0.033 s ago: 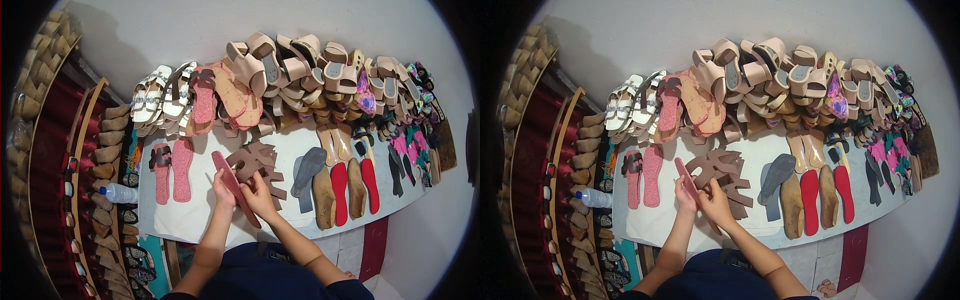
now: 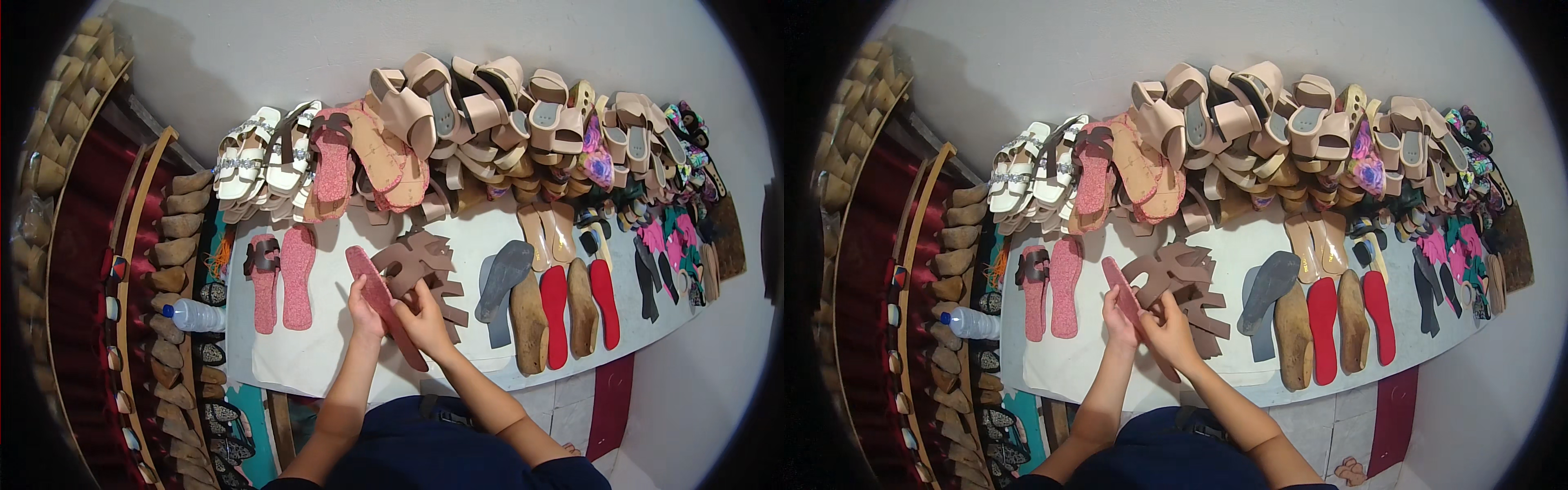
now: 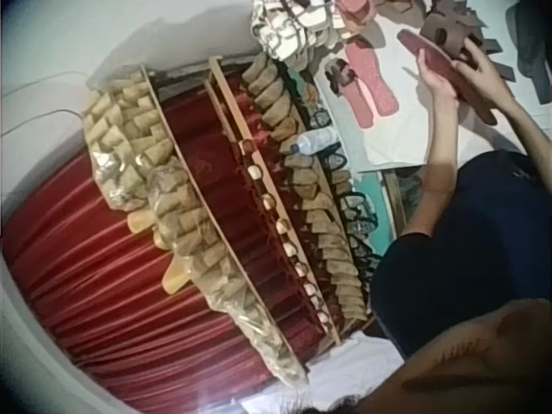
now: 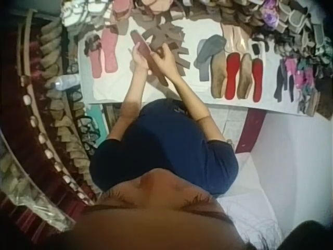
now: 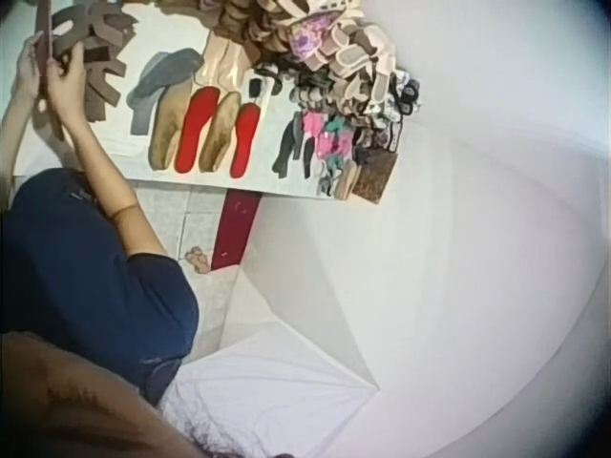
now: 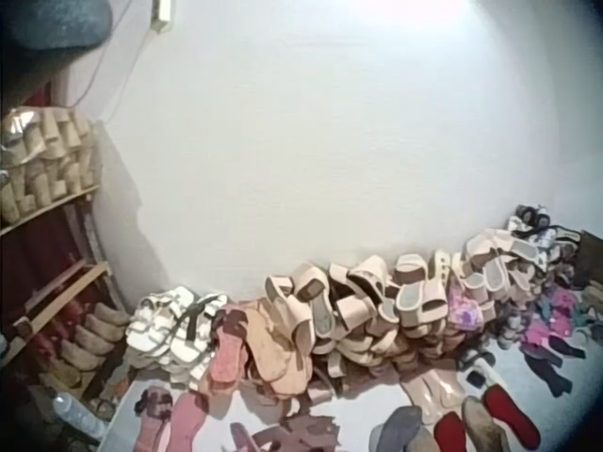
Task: The recorder is assembling sandals by placing brown straps onto pink insoles.
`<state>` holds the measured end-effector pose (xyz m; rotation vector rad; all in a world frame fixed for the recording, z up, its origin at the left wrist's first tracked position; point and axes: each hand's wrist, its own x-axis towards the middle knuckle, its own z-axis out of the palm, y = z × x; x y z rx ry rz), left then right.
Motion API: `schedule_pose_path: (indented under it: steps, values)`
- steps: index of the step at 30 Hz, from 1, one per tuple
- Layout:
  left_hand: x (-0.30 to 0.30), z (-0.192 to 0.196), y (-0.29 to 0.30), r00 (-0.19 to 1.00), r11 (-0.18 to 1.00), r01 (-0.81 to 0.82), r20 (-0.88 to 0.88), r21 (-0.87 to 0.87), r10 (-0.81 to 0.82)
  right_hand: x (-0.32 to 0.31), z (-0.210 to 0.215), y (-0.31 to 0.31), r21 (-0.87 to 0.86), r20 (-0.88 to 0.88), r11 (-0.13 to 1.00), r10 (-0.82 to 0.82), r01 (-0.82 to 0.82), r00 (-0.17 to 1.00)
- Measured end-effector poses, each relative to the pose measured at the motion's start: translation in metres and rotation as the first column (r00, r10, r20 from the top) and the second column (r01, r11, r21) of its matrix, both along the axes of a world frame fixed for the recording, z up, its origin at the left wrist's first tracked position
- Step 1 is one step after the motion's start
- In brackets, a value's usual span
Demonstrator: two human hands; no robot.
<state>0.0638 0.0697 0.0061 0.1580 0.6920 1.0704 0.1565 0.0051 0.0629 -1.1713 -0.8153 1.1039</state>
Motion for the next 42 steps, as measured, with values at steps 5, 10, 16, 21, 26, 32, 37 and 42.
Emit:
schedule_pose_path:
  steps: [5,10,16,21,26,32,37,42]
  values:
    - [0.006,0.019,-0.006,0.997,0.999,0.03,-0.067,-0.017,-0.031,0.001,-0.005,0.001,0.016,-0.166,1.0,0.022,-0.02,0.986]
    - [0.012,0.021,-0.009,0.998,1.0,0.01,-0.063,0.003,-0.009,0.007,-0.015,-0.001,-0.043,-0.22,0.998,0.029,-0.04,0.975]
    - [0.013,0.027,-0.009,0.998,0.998,0.007,-0.061,0.057,-0.004,0.01,-0.018,0.0,0.013,-0.297,1.0,0.016,-0.013,0.955]
    - [0.014,0.03,-0.014,0.986,0.98,0.151,-0.096,0.129,-0.14,0.023,-0.024,-0.003,0.014,-0.459,1.0,0.0,0.008,0.888]
    - [0.01,0.012,-0.029,0.966,0.937,0.257,-0.096,0.236,-0.24,0.025,-0.021,-0.004,-0.018,-0.507,1.0,-0.032,0.026,0.861]
    - [0.004,0.023,-0.032,0.955,0.935,0.289,0.001,0.206,-0.296,0.041,-0.032,-0.014,-0.058,-0.224,0.998,0.003,-0.017,0.975]
    - [-0.001,0.026,-0.031,0.939,0.916,0.342,-0.053,0.21,-0.339,0.06,-0.035,-0.007,0.077,-0.908,0.997,0.066,0.01,0.414]
    - [0.001,0.029,-0.035,0.921,0.895,0.389,-0.059,0.216,-0.386,0.074,-0.069,-0.005,0.156,-0.987,0.981,0.151,-0.116,-0.046]
